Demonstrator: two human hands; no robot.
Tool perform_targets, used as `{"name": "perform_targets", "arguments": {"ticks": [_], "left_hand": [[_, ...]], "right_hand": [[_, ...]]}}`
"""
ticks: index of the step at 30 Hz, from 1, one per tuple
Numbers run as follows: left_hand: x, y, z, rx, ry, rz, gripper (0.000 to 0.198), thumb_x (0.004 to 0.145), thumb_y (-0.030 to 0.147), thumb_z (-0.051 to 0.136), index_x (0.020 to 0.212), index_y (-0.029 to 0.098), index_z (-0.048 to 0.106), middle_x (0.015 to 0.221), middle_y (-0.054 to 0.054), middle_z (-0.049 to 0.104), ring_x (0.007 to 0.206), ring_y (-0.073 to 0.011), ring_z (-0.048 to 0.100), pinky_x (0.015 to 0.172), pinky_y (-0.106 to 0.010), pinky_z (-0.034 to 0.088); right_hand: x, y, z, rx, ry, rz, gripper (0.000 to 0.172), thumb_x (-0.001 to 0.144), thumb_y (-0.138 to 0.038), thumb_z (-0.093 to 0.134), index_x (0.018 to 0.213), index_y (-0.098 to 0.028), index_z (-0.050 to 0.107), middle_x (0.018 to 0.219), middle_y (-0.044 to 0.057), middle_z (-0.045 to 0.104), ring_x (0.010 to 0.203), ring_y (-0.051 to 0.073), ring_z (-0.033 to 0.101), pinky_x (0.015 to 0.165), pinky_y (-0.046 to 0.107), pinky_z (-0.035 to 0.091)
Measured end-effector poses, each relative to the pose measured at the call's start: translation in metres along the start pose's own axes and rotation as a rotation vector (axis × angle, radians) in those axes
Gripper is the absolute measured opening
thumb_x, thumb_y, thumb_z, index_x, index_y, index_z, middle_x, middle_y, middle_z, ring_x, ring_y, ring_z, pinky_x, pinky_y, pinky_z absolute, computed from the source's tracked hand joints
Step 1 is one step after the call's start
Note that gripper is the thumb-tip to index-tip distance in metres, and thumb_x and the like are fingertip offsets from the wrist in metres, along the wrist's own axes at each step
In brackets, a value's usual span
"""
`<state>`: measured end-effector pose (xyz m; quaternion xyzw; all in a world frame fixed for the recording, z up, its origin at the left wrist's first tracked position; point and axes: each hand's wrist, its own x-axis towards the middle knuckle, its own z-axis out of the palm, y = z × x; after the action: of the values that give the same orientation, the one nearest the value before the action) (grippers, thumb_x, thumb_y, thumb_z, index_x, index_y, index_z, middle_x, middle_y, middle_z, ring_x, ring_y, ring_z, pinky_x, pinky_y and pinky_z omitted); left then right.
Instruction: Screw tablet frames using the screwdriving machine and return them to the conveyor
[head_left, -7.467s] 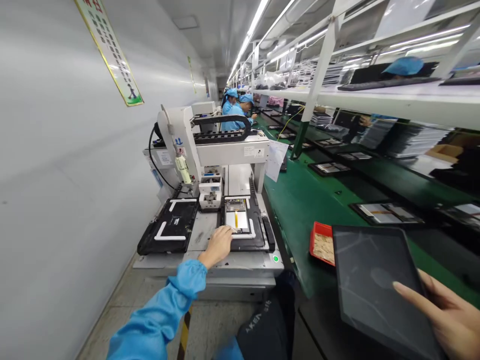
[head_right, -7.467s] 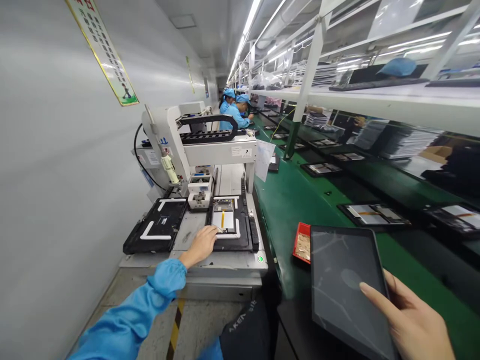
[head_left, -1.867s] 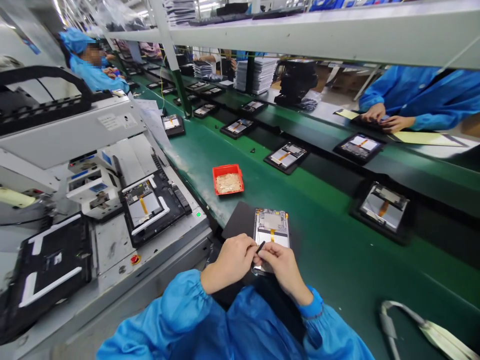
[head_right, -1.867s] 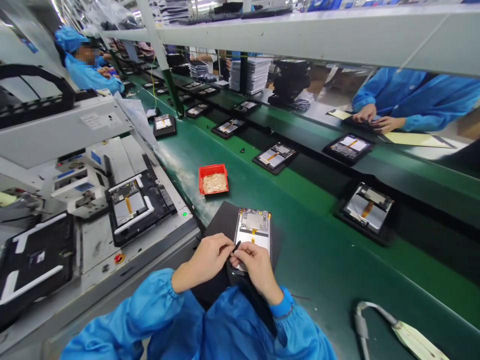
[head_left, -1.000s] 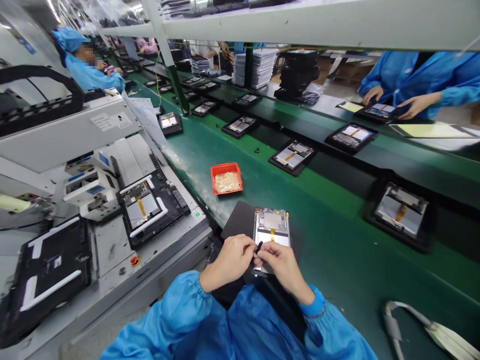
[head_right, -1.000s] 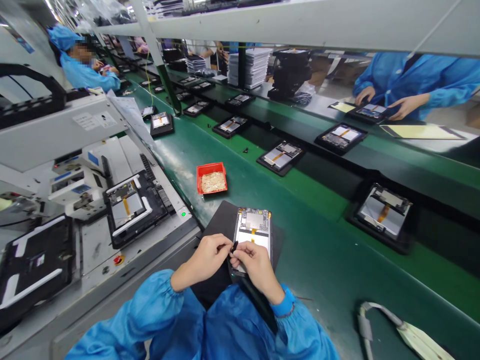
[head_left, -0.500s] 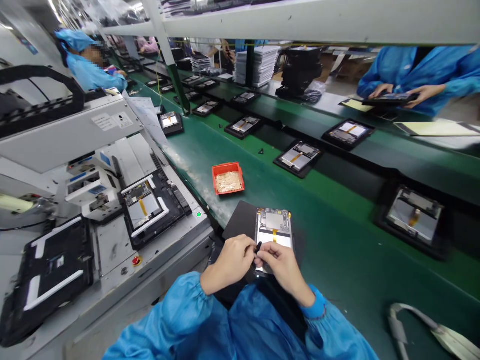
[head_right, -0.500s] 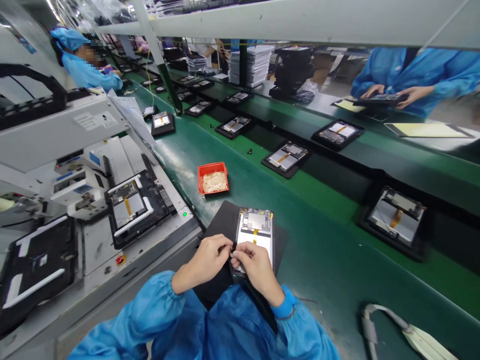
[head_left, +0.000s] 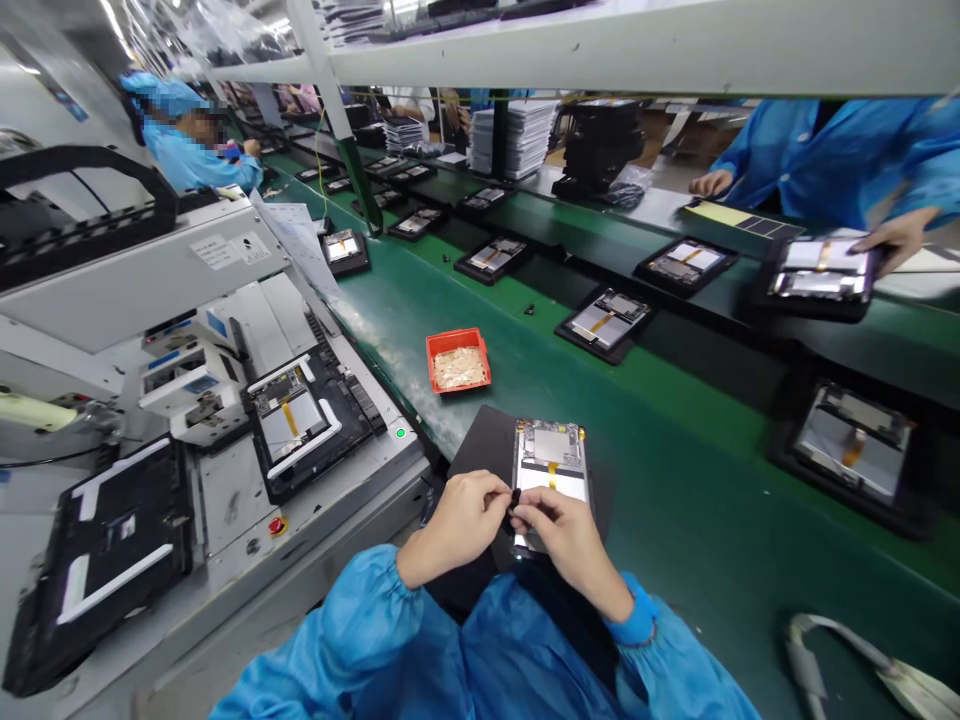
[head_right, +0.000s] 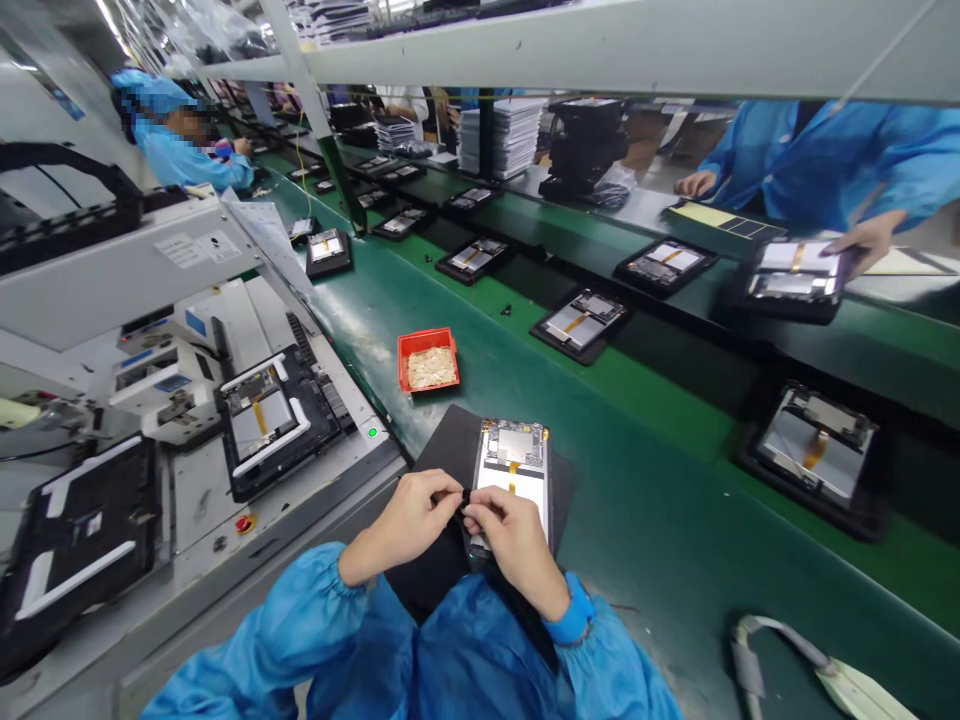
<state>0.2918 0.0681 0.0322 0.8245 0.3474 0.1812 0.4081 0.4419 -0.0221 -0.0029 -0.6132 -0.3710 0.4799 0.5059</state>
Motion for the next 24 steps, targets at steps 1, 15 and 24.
{"name": "perform_targets", "arguments": {"ticks": [1,15,24], "left_hand": [[0.0,0.001,0.0,-0.003,-0.004,-0.002,0.018,0.086,0.012,0.056,0.081,0.019,0.073,0.077,0.0,0.07,0.071,-0.014,0.062,0.067,-0.026,0.042],[0.003,0.0,0.005,-0.022,0.018,-0.022,0.018,0.085,0.013,0.055,0.083,0.019,0.072,0.077,-0.001,0.07,0.07,-0.0142,0.062,0.065,-0.025,0.042],[0.0,0.004,0.021,0.128,0.117,0.059,0.015,0.081,0.008,0.053,0.075,0.019,0.061,0.074,0.0,0.059,0.064,-0.0129,0.053,0.061,-0.025,0.037]], "right_hand": [[0.0,0.0,0.0,0.003,-0.004,0.002,0.02,0.081,-0.038,0.07,0.078,-0.018,0.068,0.068,0.002,0.069,0.064,0.017,0.063,0.062,0.027,0.05],[0.001,0.004,-0.004,-0.004,-0.02,-0.023,0.02,0.084,-0.037,0.068,0.078,-0.018,0.066,0.068,0.001,0.067,0.064,0.016,0.062,0.064,0.027,0.049],[0.001,-0.001,-0.005,0.052,-0.01,-0.019,0.022,0.081,-0.037,0.071,0.075,-0.017,0.065,0.064,0.001,0.066,0.062,0.016,0.06,0.063,0.027,0.048]]}}
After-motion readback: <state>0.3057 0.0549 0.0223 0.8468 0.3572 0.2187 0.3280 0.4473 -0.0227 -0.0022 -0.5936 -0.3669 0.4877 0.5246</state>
